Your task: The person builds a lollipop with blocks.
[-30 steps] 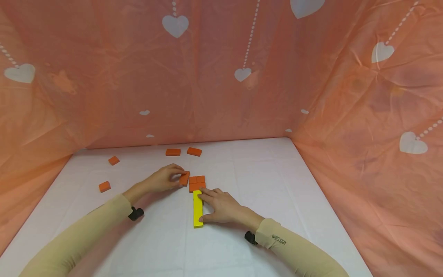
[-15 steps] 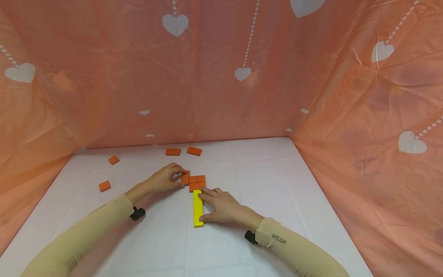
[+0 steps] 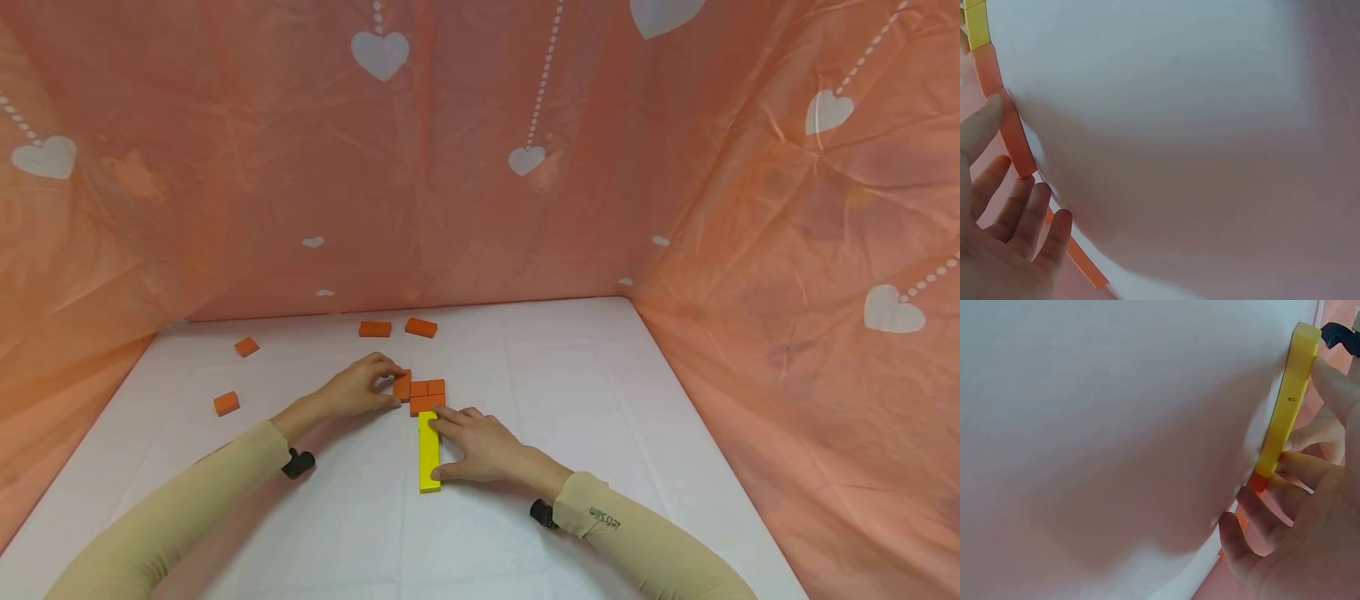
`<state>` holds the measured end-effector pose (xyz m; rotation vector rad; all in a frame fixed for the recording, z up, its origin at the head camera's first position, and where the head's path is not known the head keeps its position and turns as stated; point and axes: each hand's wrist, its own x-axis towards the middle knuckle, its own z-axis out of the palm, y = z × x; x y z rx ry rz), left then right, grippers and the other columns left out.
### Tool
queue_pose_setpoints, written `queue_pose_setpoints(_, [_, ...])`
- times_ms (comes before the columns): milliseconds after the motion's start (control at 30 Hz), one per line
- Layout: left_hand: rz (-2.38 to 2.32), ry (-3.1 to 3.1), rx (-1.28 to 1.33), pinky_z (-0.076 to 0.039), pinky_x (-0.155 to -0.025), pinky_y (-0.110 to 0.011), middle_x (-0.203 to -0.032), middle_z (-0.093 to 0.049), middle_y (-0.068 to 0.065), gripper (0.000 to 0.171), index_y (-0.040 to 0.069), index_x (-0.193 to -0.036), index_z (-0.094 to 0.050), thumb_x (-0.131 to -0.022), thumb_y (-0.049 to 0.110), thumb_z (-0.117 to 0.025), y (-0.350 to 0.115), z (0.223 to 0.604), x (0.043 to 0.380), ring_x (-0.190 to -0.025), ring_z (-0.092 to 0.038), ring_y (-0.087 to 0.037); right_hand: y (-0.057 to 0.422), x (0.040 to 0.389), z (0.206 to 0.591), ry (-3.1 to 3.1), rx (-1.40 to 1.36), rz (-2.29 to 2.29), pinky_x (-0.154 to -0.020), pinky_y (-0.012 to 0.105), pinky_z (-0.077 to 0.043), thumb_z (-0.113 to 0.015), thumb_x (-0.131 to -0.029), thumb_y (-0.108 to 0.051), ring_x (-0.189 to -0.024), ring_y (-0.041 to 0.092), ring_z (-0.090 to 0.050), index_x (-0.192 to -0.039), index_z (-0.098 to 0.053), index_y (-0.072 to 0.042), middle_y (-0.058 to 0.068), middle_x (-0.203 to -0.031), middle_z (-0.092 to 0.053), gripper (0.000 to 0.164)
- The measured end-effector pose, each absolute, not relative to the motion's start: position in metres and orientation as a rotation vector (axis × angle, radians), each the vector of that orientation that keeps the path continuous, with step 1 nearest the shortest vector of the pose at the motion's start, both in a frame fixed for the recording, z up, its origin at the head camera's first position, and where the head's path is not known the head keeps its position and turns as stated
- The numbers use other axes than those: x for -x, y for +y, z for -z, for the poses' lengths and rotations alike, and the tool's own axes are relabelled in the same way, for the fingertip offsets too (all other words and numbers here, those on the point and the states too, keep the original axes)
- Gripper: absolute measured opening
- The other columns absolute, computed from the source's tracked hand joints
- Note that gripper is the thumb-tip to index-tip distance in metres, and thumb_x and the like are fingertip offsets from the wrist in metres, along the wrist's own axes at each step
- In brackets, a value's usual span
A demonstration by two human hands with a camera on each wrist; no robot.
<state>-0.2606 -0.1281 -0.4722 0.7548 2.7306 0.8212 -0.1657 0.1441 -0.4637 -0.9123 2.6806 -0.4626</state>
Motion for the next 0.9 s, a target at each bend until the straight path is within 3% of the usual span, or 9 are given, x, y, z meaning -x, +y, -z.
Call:
queue_pose_setpoints(567, [-0.821,2.771,-0.793,-0.043,-0.113,-0.057,-0.150,-0.048,-0.021,0.061,0.005,-0.145,-0.059,-0.093,0.030,-0.081,-0.130,0.469,0.255,-0.136,-0.051,-0.040,0.145,0.167,0.466,2.676,0.922,0.506,-0.115,0.053,-0.041,-0.073,-0.093,-0.052,-0.145,0.029,-0.043,-0.158,-0.046,-0.017,0.004,-0.169,-0.032,0.079])
queue_pose_setpoints(800, [-0.816,2.809,-0.833,-0.036,-0.119,-0.058,-0.158,-0.045,-0.019,0.060,0.002,-0.149,-0.054,-0.100,0.031,-0.071,-0.125,0.464,0.237,-0.145,-0.043,-0.041,0.151,0.169,0.462,2.600,0.815,0.725,-0.122,0.056,-0.032,-0.066,-0.098,-0.055,-0.153,0.030,-0.033,-0.164,-0.035,-0.022,-0.004,-0.171,-0.026,0.080])
queue_pose_setpoints(900, [-0.738,2.846,-0.887,-0.036,-0.119,-0.056,-0.159,-0.045,-0.018,0.060,0.001,-0.149,-0.054,-0.100,0.032,-0.070,-0.119,0.464,0.225,-0.146,-0.044,-0.039,0.154,0.175,0.460,2.599,0.773,0.850,-0.123,0.054,-0.030,-0.064,-0.101,-0.051,-0.154,0.028,-0.032,-0.164,-0.035,-0.021,-0.004,-0.170,-0.029,0.075])
